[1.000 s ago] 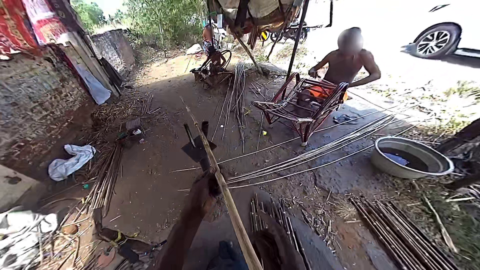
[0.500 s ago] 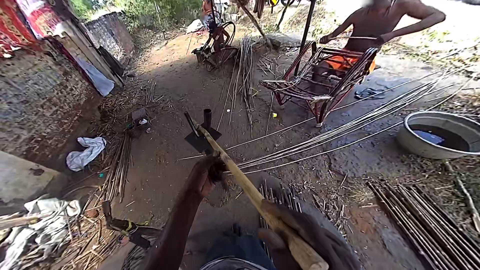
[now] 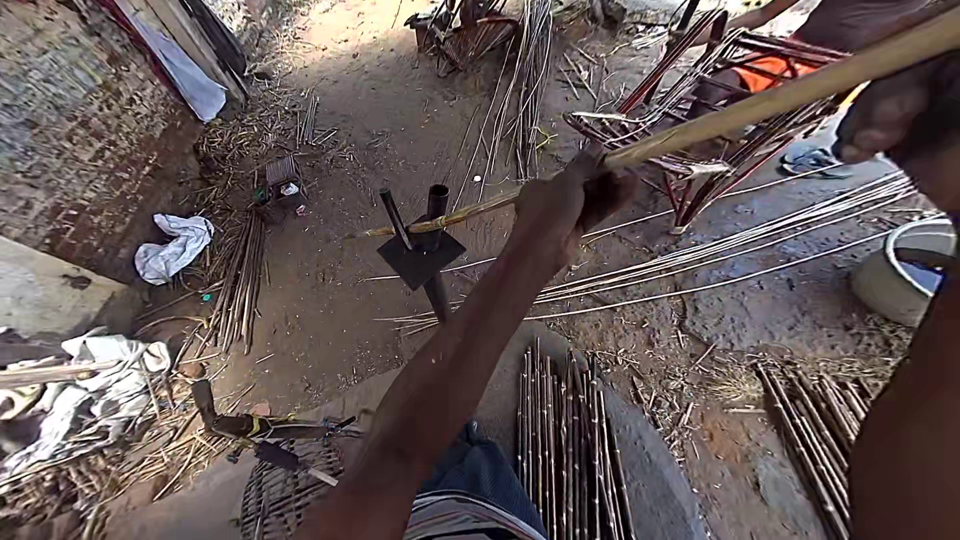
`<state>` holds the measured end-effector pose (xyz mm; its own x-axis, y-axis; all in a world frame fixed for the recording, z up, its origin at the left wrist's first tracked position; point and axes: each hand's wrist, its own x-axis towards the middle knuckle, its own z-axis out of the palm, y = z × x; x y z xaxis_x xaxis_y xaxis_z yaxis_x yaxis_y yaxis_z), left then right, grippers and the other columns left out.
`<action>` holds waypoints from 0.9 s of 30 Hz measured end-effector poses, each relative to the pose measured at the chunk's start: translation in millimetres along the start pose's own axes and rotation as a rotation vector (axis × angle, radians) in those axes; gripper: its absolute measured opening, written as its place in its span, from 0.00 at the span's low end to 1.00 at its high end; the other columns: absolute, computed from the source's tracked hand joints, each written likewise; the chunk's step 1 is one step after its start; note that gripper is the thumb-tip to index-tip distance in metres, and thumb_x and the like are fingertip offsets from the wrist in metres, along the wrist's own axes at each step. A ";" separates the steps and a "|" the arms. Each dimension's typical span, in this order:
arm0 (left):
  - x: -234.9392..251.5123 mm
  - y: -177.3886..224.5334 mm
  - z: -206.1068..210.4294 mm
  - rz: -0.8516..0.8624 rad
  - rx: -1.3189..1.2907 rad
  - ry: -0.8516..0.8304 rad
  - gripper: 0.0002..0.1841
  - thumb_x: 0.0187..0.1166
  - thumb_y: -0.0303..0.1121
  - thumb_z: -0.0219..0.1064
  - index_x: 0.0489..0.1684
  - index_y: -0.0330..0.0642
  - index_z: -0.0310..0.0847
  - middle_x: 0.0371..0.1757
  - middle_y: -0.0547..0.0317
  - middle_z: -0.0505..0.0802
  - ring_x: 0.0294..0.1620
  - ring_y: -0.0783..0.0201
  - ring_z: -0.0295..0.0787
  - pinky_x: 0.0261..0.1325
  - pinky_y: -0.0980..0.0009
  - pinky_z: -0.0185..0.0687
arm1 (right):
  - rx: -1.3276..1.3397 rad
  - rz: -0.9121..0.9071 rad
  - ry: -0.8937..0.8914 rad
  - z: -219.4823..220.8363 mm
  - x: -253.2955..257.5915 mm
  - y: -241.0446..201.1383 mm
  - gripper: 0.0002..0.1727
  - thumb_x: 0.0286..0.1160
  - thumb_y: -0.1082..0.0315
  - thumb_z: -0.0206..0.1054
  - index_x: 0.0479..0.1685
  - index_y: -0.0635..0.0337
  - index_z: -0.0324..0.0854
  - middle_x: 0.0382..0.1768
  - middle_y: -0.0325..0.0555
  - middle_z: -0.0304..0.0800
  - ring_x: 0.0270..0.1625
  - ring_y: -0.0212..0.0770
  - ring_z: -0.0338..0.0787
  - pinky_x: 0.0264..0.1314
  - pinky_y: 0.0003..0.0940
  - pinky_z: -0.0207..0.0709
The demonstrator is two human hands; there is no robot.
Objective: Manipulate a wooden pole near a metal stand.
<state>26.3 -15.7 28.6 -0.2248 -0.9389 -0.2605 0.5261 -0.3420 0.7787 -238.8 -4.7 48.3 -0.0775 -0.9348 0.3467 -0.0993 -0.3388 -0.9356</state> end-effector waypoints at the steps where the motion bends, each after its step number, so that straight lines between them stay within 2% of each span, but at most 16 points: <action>1: 8.3 -5.9 4.8 -0.004 -0.010 0.030 0.19 0.88 0.42 0.62 0.53 0.30 0.79 0.35 0.48 0.92 0.29 0.63 0.93 0.36 0.70 0.93 | 0.019 0.013 0.024 -5.8 12.3 16.5 0.21 0.93 0.58 0.40 0.33 0.39 0.78 0.13 0.20 0.74 0.15 0.18 0.75 0.20 0.14 0.75; 3: 2.5 -4.5 3.6 0.009 -0.028 -0.005 0.19 0.88 0.42 0.64 0.55 0.29 0.79 0.37 0.47 0.92 0.31 0.62 0.94 0.39 0.69 0.94 | 0.015 -0.046 0.016 3.8 2.3 3.5 0.19 0.94 0.52 0.43 0.43 0.39 0.81 0.17 0.20 0.74 0.16 0.19 0.74 0.20 0.15 0.74; 6: -47.4 7.5 -43.3 -0.020 0.035 -0.163 0.17 0.90 0.42 0.60 0.48 0.34 0.83 0.34 0.53 0.93 0.31 0.68 0.93 0.38 0.76 0.91 | -0.102 -0.153 0.075 64.2 -101.3 -48.4 0.18 0.90 0.45 0.54 0.56 0.44 0.83 0.27 0.22 0.84 0.19 0.22 0.80 0.20 0.17 0.77; 8: -72.5 9.4 -81.4 -0.086 0.062 -0.160 0.15 0.89 0.41 0.61 0.45 0.37 0.83 0.32 0.56 0.92 0.27 0.71 0.90 0.34 0.79 0.88 | -0.181 -0.208 0.274 125.9 -170.7 -57.5 0.18 0.87 0.44 0.59 0.55 0.47 0.81 0.29 0.24 0.87 0.18 0.24 0.79 0.17 0.21 0.76; 10: -82.9 6.2 -109.8 -0.110 0.108 -0.093 0.14 0.89 0.42 0.61 0.42 0.40 0.82 0.28 0.60 0.89 0.23 0.74 0.85 0.26 0.81 0.83 | -0.272 -0.295 0.352 173.6 -201.6 -53.5 0.17 0.86 0.45 0.62 0.52 0.47 0.83 0.31 0.24 0.89 0.20 0.21 0.82 0.18 0.22 0.78; 13: -76.0 12.0 -129.8 -0.122 0.135 -0.036 0.13 0.88 0.41 0.61 0.41 0.41 0.81 0.26 0.61 0.87 0.21 0.74 0.84 0.24 0.82 0.83 | -0.377 -0.349 0.356 202.0 -202.7 -41.6 0.20 0.85 0.45 0.64 0.48 0.52 0.87 0.27 0.31 0.88 0.22 0.22 0.83 0.22 0.24 0.78; 16: -63.7 16.6 -117.3 -0.137 0.116 -0.037 0.14 0.89 0.41 0.60 0.39 0.39 0.80 0.27 0.59 0.87 0.20 0.73 0.84 0.25 0.82 0.84 | -0.378 -0.268 0.375 189.9 -178.3 -44.2 0.20 0.86 0.47 0.63 0.43 0.55 0.86 0.23 0.29 0.86 0.19 0.21 0.81 0.19 0.23 0.78; 17: -56.1 16.0 -109.8 -0.134 0.105 -0.042 0.14 0.89 0.41 0.60 0.39 0.39 0.80 0.27 0.59 0.88 0.20 0.73 0.84 0.24 0.82 0.83 | -0.356 -0.231 0.383 180.8 -164.6 -43.9 0.19 0.86 0.47 0.63 0.40 0.54 0.84 0.21 0.27 0.84 0.18 0.22 0.81 0.18 0.25 0.78; 19: -35.0 11.7 -93.5 -0.109 0.101 -0.033 0.14 0.89 0.39 0.60 0.40 0.37 0.80 0.28 0.57 0.88 0.22 0.72 0.86 0.26 0.80 0.85 | -0.276 -0.146 0.386 155.9 -128.8 -35.2 0.17 0.87 0.45 0.61 0.35 0.45 0.80 0.18 0.21 0.82 0.16 0.22 0.81 0.17 0.25 0.79; 20: -23.0 8.8 -84.9 -0.097 0.111 -0.015 0.14 0.89 0.39 0.60 0.41 0.35 0.81 0.29 0.56 0.89 0.24 0.70 0.88 0.30 0.78 0.88 | -0.210 -0.117 0.376 140.8 -107.3 -26.3 0.16 0.87 0.44 0.60 0.36 0.42 0.78 0.18 0.21 0.82 0.15 0.23 0.80 0.16 0.25 0.79; 23: -0.1 5.6 -63.5 -0.101 0.086 0.066 0.14 0.89 0.38 0.61 0.46 0.32 0.78 0.31 0.51 0.91 0.28 0.64 0.92 0.36 0.72 0.92 | -0.063 -0.031 0.324 109.5 -62.5 -2.3 0.19 0.88 0.40 0.55 0.44 0.44 0.77 0.21 0.26 0.84 0.14 0.27 0.80 0.16 0.26 0.79; 25: -7.1 12.5 -68.0 -0.137 0.064 0.054 0.13 0.89 0.36 0.60 0.48 0.32 0.77 0.33 0.51 0.89 0.28 0.64 0.91 0.36 0.73 0.92 | -0.048 -0.034 0.324 124.7 -74.4 -8.4 0.22 0.89 0.40 0.53 0.45 0.47 0.81 0.23 0.29 0.86 0.16 0.29 0.82 0.17 0.27 0.80; 27: -24.2 18.3 -85.5 -0.155 0.057 -0.042 0.13 0.90 0.36 0.59 0.47 0.33 0.78 0.31 0.52 0.89 0.27 0.66 0.90 0.35 0.75 0.91 | -0.106 -0.131 0.318 158.5 -114.9 -18.4 0.19 0.90 0.46 0.56 0.52 0.52 0.81 0.29 0.32 0.85 0.21 0.30 0.83 0.22 0.29 0.82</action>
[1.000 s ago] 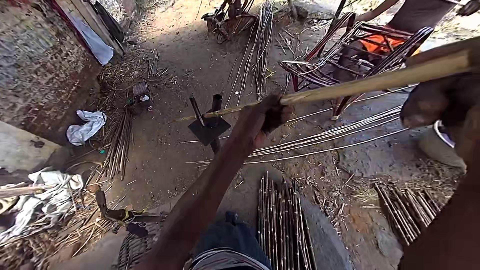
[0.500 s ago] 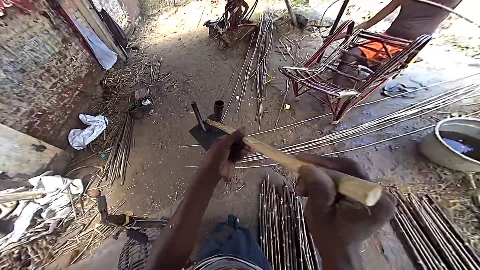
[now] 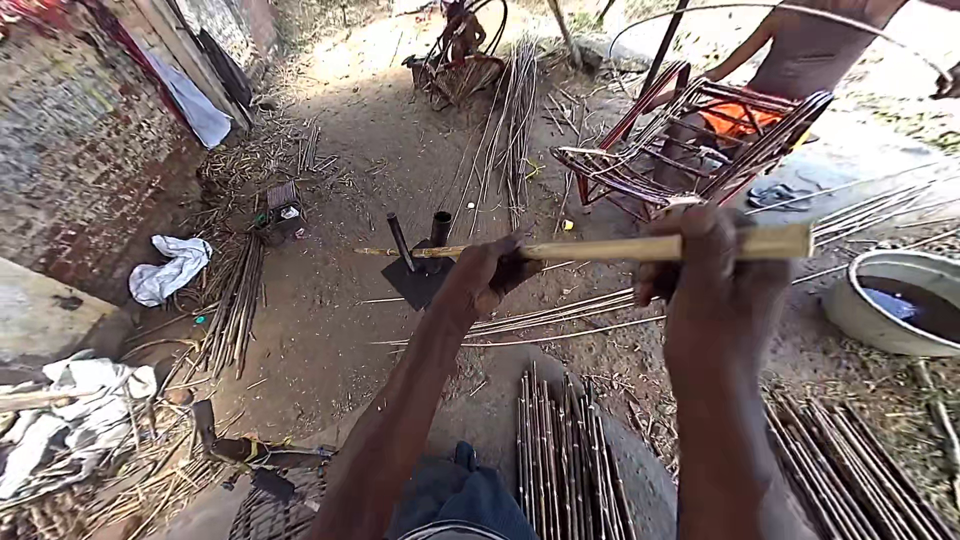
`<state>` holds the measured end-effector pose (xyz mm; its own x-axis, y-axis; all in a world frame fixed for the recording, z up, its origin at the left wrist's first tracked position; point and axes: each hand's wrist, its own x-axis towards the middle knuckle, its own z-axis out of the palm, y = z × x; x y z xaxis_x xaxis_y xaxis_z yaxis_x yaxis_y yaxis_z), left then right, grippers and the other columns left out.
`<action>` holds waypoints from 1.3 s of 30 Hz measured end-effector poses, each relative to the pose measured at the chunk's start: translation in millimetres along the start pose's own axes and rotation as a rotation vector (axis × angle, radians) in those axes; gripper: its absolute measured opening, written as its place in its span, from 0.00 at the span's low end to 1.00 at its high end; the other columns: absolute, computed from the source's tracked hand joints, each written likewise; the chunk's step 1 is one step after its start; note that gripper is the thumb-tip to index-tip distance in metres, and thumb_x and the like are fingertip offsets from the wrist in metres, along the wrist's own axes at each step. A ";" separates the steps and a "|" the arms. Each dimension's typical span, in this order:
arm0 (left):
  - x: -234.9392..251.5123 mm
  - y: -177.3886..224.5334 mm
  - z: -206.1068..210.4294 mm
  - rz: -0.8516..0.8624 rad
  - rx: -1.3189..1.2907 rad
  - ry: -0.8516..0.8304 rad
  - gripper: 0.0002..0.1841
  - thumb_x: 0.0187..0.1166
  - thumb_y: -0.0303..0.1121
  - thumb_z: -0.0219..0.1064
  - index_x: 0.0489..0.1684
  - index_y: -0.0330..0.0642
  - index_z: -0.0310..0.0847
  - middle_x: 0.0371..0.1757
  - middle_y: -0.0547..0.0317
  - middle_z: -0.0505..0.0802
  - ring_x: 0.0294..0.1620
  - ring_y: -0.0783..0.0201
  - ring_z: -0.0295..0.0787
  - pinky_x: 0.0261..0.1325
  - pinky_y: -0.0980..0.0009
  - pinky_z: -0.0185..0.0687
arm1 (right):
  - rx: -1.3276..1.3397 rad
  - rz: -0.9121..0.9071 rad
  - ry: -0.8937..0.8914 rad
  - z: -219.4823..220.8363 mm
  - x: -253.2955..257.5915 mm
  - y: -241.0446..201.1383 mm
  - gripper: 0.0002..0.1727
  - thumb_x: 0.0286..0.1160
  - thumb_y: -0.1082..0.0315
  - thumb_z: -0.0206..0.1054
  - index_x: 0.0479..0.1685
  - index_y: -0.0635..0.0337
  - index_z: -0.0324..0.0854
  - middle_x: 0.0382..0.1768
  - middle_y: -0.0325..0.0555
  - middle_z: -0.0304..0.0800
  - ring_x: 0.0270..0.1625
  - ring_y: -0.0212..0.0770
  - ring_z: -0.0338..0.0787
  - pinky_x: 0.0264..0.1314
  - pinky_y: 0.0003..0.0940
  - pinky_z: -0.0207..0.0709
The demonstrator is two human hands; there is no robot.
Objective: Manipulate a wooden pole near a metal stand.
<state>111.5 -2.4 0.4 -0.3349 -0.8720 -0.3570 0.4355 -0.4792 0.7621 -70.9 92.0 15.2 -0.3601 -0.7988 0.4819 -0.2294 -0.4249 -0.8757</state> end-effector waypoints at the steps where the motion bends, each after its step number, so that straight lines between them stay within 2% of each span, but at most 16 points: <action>1: -12.6 -3.5 -9.6 0.006 -0.013 -0.043 0.13 0.90 0.36 0.59 0.46 0.33 0.79 0.32 0.52 0.90 0.28 0.66 0.91 0.36 0.75 0.91 | -0.030 -0.055 -0.001 11.4 -28.9 -5.0 0.19 0.87 0.49 0.61 0.57 0.55 0.79 0.31 0.34 0.84 0.23 0.31 0.82 0.23 0.31 0.82; 3: -52.4 -22.8 -27.8 0.029 -0.022 -0.119 0.13 0.90 0.39 0.58 0.47 0.35 0.80 0.37 0.52 0.91 0.31 0.66 0.92 0.39 0.74 0.92 | -0.104 -0.126 0.009 27.0 -85.4 -9.7 0.23 0.83 0.49 0.67 0.63 0.58 0.78 0.34 0.38 0.85 0.25 0.32 0.83 0.25 0.32 0.82; 6: -123.2 -54.7 -53.1 0.043 0.042 -0.280 0.17 0.89 0.49 0.58 0.62 0.50 0.82 0.50 0.57 0.91 0.36 0.70 0.91 0.37 0.76 0.89 | -0.280 -0.256 -0.079 18.3 -147.9 -27.2 0.26 0.86 0.39 0.57 0.60 0.51 0.82 0.44 0.36 0.87 0.40 0.29 0.87 0.38 0.29 0.83; 8: -144.2 -71.8 -86.1 0.015 0.124 -0.393 0.23 0.88 0.55 0.57 0.71 0.52 0.78 0.52 0.52 0.92 0.40 0.64 0.93 0.40 0.68 0.92 | -0.287 -0.340 -0.107 10.2 -180.0 -38.5 0.27 0.84 0.38 0.59 0.59 0.51 0.85 0.45 0.40 0.90 0.41 0.32 0.89 0.39 0.28 0.84; 9: -148.6 -78.3 -101.6 0.020 0.197 -0.422 0.23 0.87 0.55 0.59 0.69 0.50 0.79 0.49 0.49 0.93 0.40 0.59 0.95 0.42 0.63 0.93 | -0.280 -0.351 -0.107 6.2 -191.5 -43.4 0.27 0.83 0.39 0.60 0.58 0.52 0.85 0.44 0.41 0.90 0.40 0.32 0.89 0.38 0.27 0.84; 12: -154.4 -87.6 -124.0 0.216 0.600 -0.305 0.13 0.85 0.44 0.67 0.55 0.47 0.80 0.35 0.51 0.89 0.26 0.61 0.87 0.32 0.65 0.89 | -0.288 -0.275 -0.112 -11.1 -206.0 -58.6 0.25 0.84 0.40 0.61 0.59 0.52 0.84 0.45 0.40 0.89 0.41 0.30 0.89 0.39 0.24 0.84; 15: -152.4 -86.9 -126.5 0.617 1.067 -0.044 0.11 0.82 0.40 0.71 0.54 0.51 0.77 0.31 0.59 0.86 0.21 0.64 0.80 0.20 0.69 0.80 | -0.298 -0.244 -0.092 -20.8 -202.7 -62.2 0.25 0.85 0.39 0.58 0.60 0.49 0.85 0.43 0.36 0.88 0.37 0.27 0.87 0.35 0.23 0.81; 18: -132.0 -72.4 -108.8 0.972 1.327 0.098 0.19 0.76 0.42 0.74 0.58 0.46 0.76 0.47 0.62 0.87 0.45 0.68 0.87 0.47 0.66 0.89 | -0.258 -0.238 -0.042 -20.2 -194.8 -58.7 0.24 0.86 0.40 0.56 0.60 0.46 0.85 0.42 0.32 0.88 0.37 0.23 0.85 0.35 0.21 0.80; 20: -109.5 -58.1 -94.4 1.140 1.460 0.065 0.26 0.72 0.44 0.76 0.62 0.40 0.74 0.60 0.53 0.86 0.62 0.60 0.84 0.64 0.61 0.84 | -0.228 -0.188 -0.032 -18.7 -183.1 -59.3 0.22 0.87 0.41 0.56 0.60 0.45 0.85 0.39 0.29 0.88 0.33 0.22 0.84 0.32 0.22 0.80; 22: -71.5 -42.1 -80.3 1.274 1.557 -0.023 0.28 0.66 0.45 0.77 0.60 0.36 0.79 0.61 0.46 0.88 0.65 0.51 0.83 0.70 0.56 0.79 | -0.196 -0.118 -0.071 -22.4 -163.2 -60.2 0.21 0.89 0.44 0.56 0.59 0.48 0.84 0.37 0.28 0.89 0.31 0.23 0.85 0.30 0.24 0.81; 24: -29.0 -27.4 -66.7 1.314 1.618 -0.146 0.23 0.64 0.46 0.79 0.48 0.38 0.84 0.51 0.49 0.91 0.59 0.51 0.86 0.65 0.56 0.81 | -0.121 -0.091 -0.125 -34.0 -133.0 -55.2 0.20 0.90 0.47 0.57 0.60 0.50 0.84 0.38 0.28 0.90 0.33 0.25 0.88 0.34 0.25 0.85; 27: 32.5 -10.7 -43.8 1.363 1.677 -0.294 0.17 0.71 0.44 0.72 0.21 0.40 0.81 0.26 0.53 0.88 0.33 0.52 0.88 0.34 0.56 0.83 | 0.049 -0.048 -0.163 -58.5 -62.4 -30.5 0.16 0.89 0.48 0.59 0.52 0.48 0.85 0.39 0.29 0.92 0.35 0.30 0.91 0.39 0.31 0.89; 29: 63.7 -12.1 -31.1 1.373 1.723 -0.269 0.16 0.72 0.42 0.68 0.17 0.42 0.81 0.19 0.56 0.86 0.22 0.55 0.86 0.22 0.56 0.78 | 0.126 0.059 -0.103 -72.1 -10.7 -1.8 0.15 0.89 0.47 0.56 0.47 0.43 0.84 0.37 0.28 0.93 0.31 0.30 0.91 0.37 0.31 0.90; 32: 82.1 -13.7 -15.0 1.307 1.779 -0.180 0.13 0.70 0.42 0.67 0.19 0.45 0.82 0.17 0.57 0.85 0.19 0.56 0.86 0.20 0.54 0.76 | 0.141 0.110 -0.091 -81.9 26.9 19.0 0.17 0.89 0.43 0.55 0.50 0.43 0.81 0.40 0.29 0.92 0.35 0.31 0.92 0.43 0.32 0.90; 37: 34.0 -18.0 -27.6 1.261 1.707 -0.280 0.14 0.70 0.39 0.69 0.16 0.43 0.81 0.18 0.56 0.85 0.22 0.55 0.86 0.22 0.52 0.77 | 0.048 -0.100 -0.261 -29.0 -62.8 9.9 0.30 0.81 0.56 0.68 0.79 0.57 0.68 0.60 0.43 0.88 0.53 0.40 0.92 0.53 0.39 0.90; 39: -10.8 -31.8 -24.9 1.326 1.622 -0.368 0.17 0.75 0.40 0.67 0.15 0.42 0.80 0.19 0.57 0.85 0.25 0.57 0.87 0.25 0.55 0.81 | -0.065 -0.174 -0.164 -13.3 -115.1 -4.8 0.25 0.87 0.50 0.62 0.75 0.53 0.77 0.60 0.39 0.90 0.53 0.37 0.92 0.53 0.37 0.90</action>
<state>122.0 19.7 -33.5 -0.7077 -0.3842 0.5930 -0.3686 0.9167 0.1541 -40.3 191.6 -35.8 -0.1595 -0.7768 0.6092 -0.3346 -0.5380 -0.7737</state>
